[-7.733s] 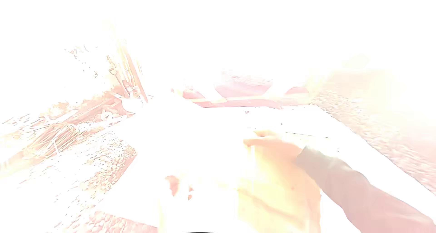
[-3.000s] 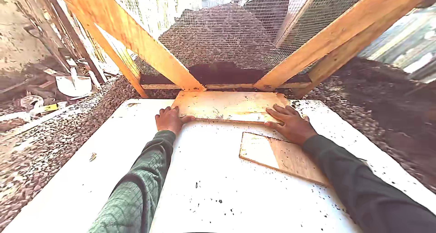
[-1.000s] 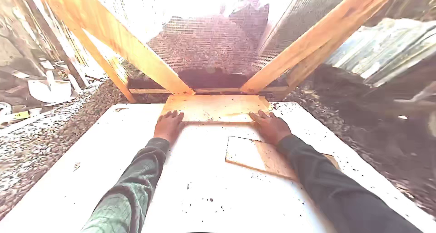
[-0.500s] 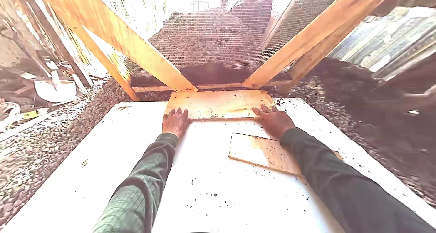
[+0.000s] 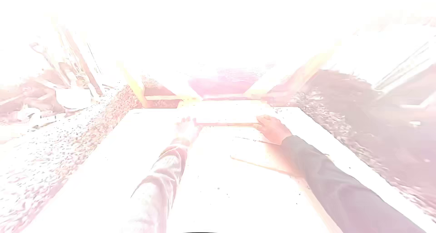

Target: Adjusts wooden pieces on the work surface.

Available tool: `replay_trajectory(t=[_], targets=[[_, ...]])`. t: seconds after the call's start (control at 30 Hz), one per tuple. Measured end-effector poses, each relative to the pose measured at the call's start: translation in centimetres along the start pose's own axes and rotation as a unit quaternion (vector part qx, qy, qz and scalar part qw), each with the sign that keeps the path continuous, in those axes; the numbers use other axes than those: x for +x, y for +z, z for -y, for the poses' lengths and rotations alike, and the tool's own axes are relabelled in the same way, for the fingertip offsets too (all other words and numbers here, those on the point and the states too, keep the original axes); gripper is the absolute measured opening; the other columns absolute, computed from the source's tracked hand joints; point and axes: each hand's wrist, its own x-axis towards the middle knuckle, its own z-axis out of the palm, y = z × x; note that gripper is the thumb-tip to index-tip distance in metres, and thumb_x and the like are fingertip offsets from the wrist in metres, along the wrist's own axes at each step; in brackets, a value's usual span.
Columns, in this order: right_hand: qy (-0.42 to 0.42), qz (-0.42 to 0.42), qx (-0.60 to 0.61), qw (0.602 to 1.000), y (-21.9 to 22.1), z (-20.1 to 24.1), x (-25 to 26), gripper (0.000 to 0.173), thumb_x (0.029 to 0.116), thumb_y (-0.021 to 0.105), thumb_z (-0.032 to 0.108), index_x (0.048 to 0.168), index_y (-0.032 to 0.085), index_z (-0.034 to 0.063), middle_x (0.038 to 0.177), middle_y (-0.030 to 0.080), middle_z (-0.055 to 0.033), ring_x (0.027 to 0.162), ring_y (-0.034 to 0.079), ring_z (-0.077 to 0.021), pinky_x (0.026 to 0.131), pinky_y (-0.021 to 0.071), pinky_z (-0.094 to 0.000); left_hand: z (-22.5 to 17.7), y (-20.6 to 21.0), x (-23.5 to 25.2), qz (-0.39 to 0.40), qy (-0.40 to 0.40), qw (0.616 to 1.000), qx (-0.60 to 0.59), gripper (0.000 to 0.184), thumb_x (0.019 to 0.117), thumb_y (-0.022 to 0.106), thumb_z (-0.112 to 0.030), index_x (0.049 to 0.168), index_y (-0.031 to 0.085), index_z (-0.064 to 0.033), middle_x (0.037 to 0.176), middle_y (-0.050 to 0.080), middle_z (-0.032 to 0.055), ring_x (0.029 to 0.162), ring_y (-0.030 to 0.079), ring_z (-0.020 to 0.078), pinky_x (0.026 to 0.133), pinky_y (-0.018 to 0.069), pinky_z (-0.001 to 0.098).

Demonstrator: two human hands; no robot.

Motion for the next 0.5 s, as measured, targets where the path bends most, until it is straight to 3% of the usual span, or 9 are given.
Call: replay_trajectory(t=[0.03,0.07,0.1,0.17,0.23,0.33,0.4,0.5], targets=[[-0.012,-0.016,-0.002,1.000,0.1,-0.4,-0.3,0.049,0.1065,0.053,0.040,0.143,0.059,0.0082,0.147,0.054,-0.0207,0.139,0.049,-0.0393,0.113,0.0410,-0.0600,1.7,3.8,1.4,-0.081,0.050,0.995,0.005,0.039,0.1045,0.052,-0.039,0.123,0.072,-0.0107,0.126,0.068,0.0171,0.120,0.061,0.0380,0.101,0.0471,0.0602],[-0.027,-0.036,-0.004,0.999,0.1,-0.6,-0.7,0.047,0.1053,0.056,0.041,0.139,0.062,0.0098,0.143,0.058,-0.0191,0.135,0.053,-0.0381,0.111,0.0435,-0.0595,2.5,5.1,2.7,-0.049,0.052,0.997,0.020,0.044,0.1044,0.049,-0.045,0.127,0.069,-0.0135,0.131,0.065,0.0150,0.124,0.059,0.0366,0.102,0.0476,0.0601],[-0.035,-0.032,-0.002,0.999,-0.2,-0.5,-1.4,0.050,0.1051,0.056,0.043,0.143,0.060,0.0111,0.146,0.056,-0.0183,0.138,0.051,-0.0376,0.113,0.0421,-0.0592,2.5,5.0,3.5,0.031,0.013,0.999,0.016,0.058,0.1043,0.042,-0.057,0.141,0.060,-0.0164,0.148,0.055,0.0130,0.139,0.049,0.0351,0.111,0.0402,0.0610],[-0.054,0.012,-0.003,0.998,-0.9,0.1,-3.2,0.050,0.1051,0.055,0.043,0.145,0.059,0.0133,0.149,0.054,-0.0168,0.141,0.049,-0.0364,0.115,0.0401,-0.0579,2.2,4.6,4.3,0.106,-0.033,0.994,-0.005,0.074,0.1014,0.034,-0.069,0.153,0.047,-0.0185,0.161,0.040,0.0116,0.150,0.035,0.0331,0.118,0.0290,0.0621],[-0.074,0.072,-0.010,0.995,-1.2,0.5,-4.6,0.050,0.1029,0.058,0.047,0.144,0.061,0.0177,0.147,0.057,-0.0133,0.139,0.051,-0.0329,0.114,0.0412,-0.0572,1.7,4.1,4.2,0.121,-0.042,0.992,-0.011,0.078,0.1014,0.032,-0.070,0.156,0.043,-0.0155,0.163,0.037,0.0154,0.152,0.032,0.0359,0.121,0.0232,0.0650],[-0.096,0.175,-0.046,0.979,-1.2,1.7,-5.9,0.065,0.0956,0.065,0.057,0.146,0.057,0.0163,0.147,0.056,-0.0124,0.138,0.051,-0.0312,0.112,0.0409,-0.0569,0.7,3.2,4.3,0.125,-0.041,0.991,0.013,0.077,0.1023,0.037,-0.066,0.156,0.042,-0.0106,0.161,0.038,0.0209,0.149,0.035,0.0406,0.118,0.0253,0.0689],[-0.097,0.194,-0.059,0.974,-0.8,2.5,-6.5,0.082,0.0877,0.072,0.063,0.150,0.051,0.0126,0.146,0.055,-0.0148,0.137,0.050,-0.0334,0.111,0.0419,-0.0574,0.2,2.5,4.0,0.136,-0.045,0.989,0.021,0.075,0.1027,0.042,-0.062,0.157,0.039,-0.0088,0.161,0.036,0.0225,0.149,0.034,0.0419,0.116,0.0276,0.0697],[-0.063,0.199,-0.073,0.975,-0.9,3.4,-7.6,0.102,0.0785,0.076,0.070,0.158,0.039,0.0181,0.154,0.047,-0.0153,0.141,0.045,-0.0379,0.111,0.0382,-0.0642,0.6,1.2,4.2,0.172,-0.046,0.984,0.000,0.081,0.1012,0.042,-0.066,0.161,0.033,-0.0121,0.166,0.031,0.0176,0.153,0.028,0.0376,0.120,0.0245,0.0653]])
